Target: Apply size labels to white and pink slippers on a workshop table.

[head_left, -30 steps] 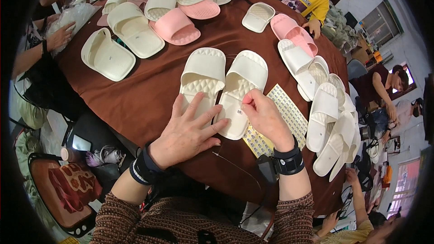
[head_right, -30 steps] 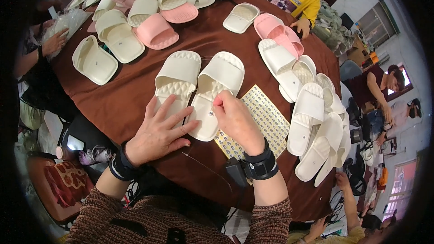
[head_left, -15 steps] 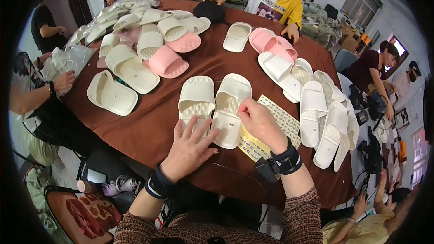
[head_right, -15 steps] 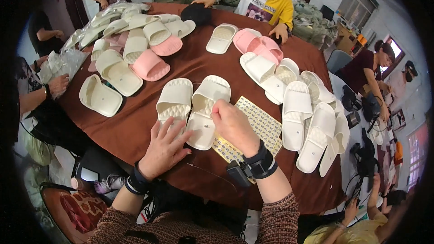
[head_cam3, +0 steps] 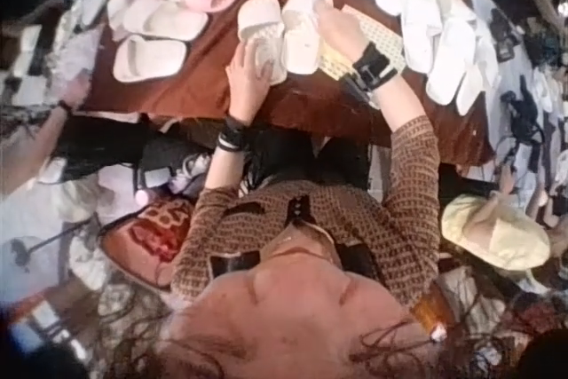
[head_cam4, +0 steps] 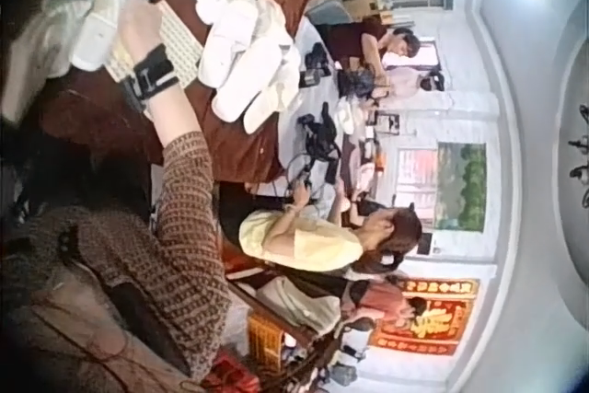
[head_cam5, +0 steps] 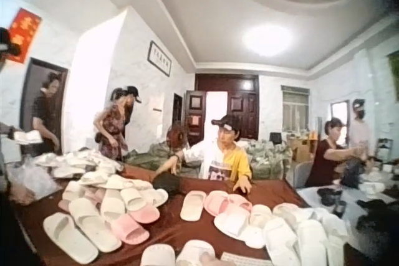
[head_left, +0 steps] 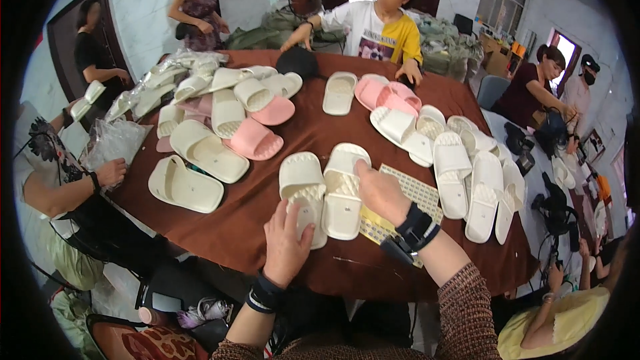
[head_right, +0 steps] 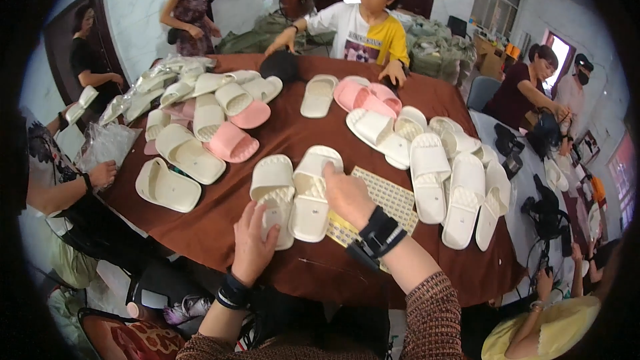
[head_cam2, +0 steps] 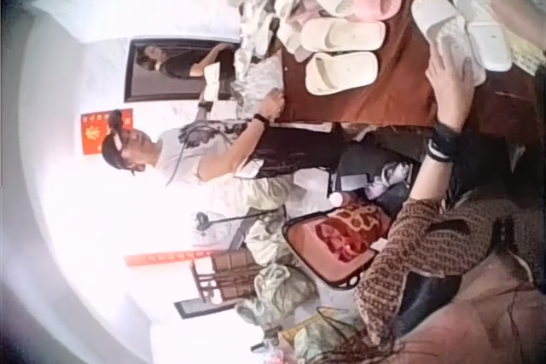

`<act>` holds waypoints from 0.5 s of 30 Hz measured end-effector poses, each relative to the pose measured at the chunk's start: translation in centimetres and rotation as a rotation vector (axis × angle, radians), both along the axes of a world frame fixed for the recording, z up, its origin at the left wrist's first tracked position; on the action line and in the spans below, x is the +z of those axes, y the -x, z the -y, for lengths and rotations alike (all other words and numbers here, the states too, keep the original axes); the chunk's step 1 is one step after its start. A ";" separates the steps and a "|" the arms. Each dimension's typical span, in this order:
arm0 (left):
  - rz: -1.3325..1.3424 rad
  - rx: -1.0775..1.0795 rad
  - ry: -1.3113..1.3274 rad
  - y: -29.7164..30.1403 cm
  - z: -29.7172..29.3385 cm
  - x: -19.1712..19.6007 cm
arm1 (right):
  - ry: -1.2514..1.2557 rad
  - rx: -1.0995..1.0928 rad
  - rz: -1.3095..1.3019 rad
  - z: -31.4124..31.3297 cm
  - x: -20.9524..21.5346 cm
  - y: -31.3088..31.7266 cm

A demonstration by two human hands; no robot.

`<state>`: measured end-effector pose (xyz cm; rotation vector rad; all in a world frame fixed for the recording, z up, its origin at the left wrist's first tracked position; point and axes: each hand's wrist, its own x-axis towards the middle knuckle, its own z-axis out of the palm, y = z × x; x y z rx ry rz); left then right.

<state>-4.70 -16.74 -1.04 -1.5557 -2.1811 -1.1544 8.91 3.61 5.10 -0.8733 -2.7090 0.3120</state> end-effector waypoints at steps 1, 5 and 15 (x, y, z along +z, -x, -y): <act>-0.002 -0.020 -0.038 0.1 0.1 -0.2 | -0.006 0.020 0.018 0.3 0.5 -0.1; 0.068 -0.078 -0.064 -0.3 -0.2 0.1 | -0.038 0.069 0.093 0.4 1.5 -1.6; 0.079 -0.072 -0.072 0.0 0.3 0.2 | 0.137 0.513 0.344 3.4 8.3 -0.4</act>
